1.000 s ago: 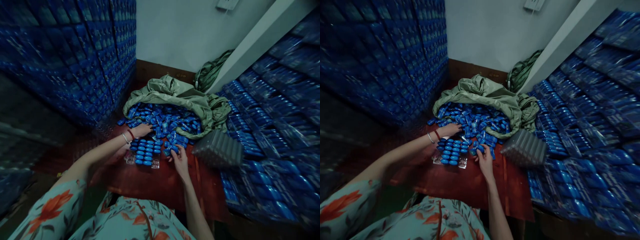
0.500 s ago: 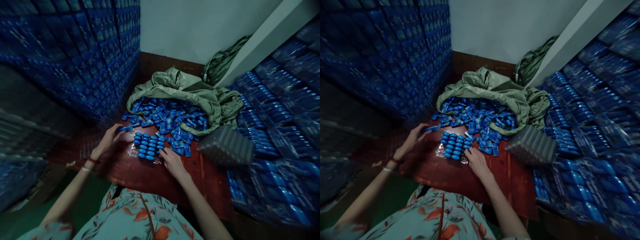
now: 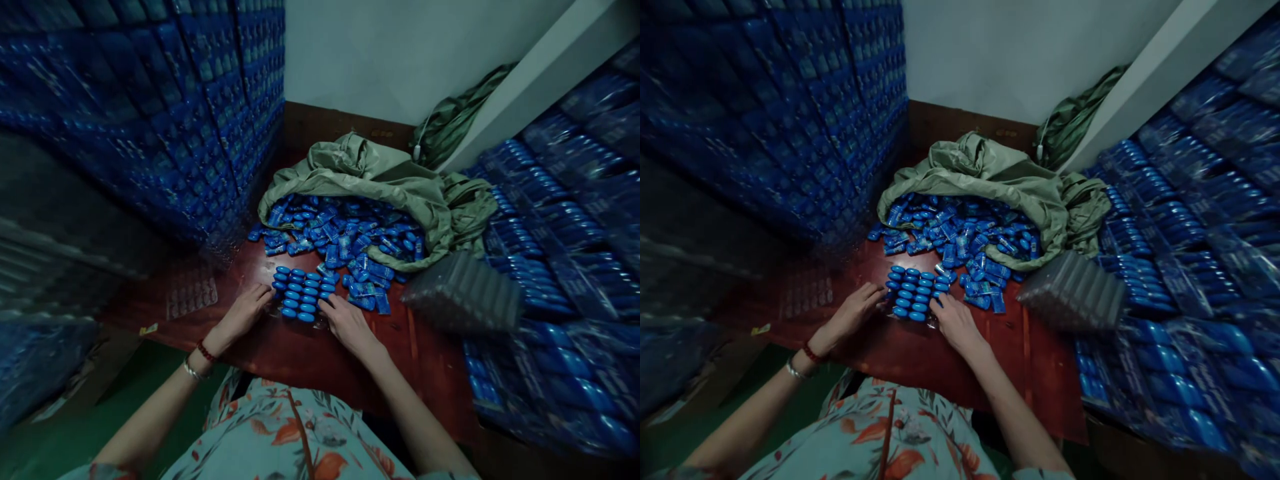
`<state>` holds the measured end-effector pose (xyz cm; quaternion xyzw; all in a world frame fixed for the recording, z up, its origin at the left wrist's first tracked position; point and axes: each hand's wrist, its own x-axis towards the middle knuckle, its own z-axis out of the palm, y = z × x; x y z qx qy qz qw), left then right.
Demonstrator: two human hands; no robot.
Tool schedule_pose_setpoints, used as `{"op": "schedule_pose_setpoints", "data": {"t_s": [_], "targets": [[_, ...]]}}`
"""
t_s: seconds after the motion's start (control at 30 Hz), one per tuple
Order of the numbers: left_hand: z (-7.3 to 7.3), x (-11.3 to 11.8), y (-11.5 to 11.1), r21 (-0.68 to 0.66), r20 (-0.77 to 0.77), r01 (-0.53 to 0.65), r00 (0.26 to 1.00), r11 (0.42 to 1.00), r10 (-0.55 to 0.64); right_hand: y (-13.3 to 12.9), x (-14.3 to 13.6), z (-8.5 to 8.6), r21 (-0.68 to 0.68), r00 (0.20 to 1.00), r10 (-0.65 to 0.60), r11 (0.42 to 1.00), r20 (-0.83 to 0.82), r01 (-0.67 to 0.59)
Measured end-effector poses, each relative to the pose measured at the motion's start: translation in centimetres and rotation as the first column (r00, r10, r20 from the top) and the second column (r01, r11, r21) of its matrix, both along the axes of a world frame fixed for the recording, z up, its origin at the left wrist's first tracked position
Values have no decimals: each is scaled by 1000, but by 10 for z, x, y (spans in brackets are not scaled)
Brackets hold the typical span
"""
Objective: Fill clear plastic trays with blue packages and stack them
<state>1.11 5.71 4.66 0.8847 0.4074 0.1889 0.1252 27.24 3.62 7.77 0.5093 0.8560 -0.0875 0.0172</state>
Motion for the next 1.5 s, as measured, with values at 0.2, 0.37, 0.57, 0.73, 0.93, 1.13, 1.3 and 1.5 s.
{"op": "schedule_pose_setpoints", "data": {"t_s": [0.2,0.37,0.57,0.73,0.93,1.13,1.3,1.5], "targets": [[12,4,17,-32,-54,230,971,973,-232,-10,1,-16,125,993,-61,990,-100,73],[3,-8,18,13,81,193,978,981,-193,8,18,-21,190,889,-276,913,-365,362],[-12,-11,69,-80,298,-241,920,967,254,80,30,-21,77,917,-397,916,22,395],[-25,6,125,-186,36,-521,844,833,535,97,21,-22,-10,941,-325,945,91,328],[-27,13,122,-159,-65,-529,848,833,526,54,52,-11,29,801,-464,859,-379,511],[-13,-21,69,-9,-387,-552,771,834,506,-15,82,9,-160,692,-411,903,-594,399],[-5,-26,56,-116,-435,-355,858,928,274,-33,44,-4,-113,689,-326,935,-647,337],[0,-20,66,-219,-505,-306,848,926,161,-21,22,-18,113,838,-2,991,-546,76]]}}
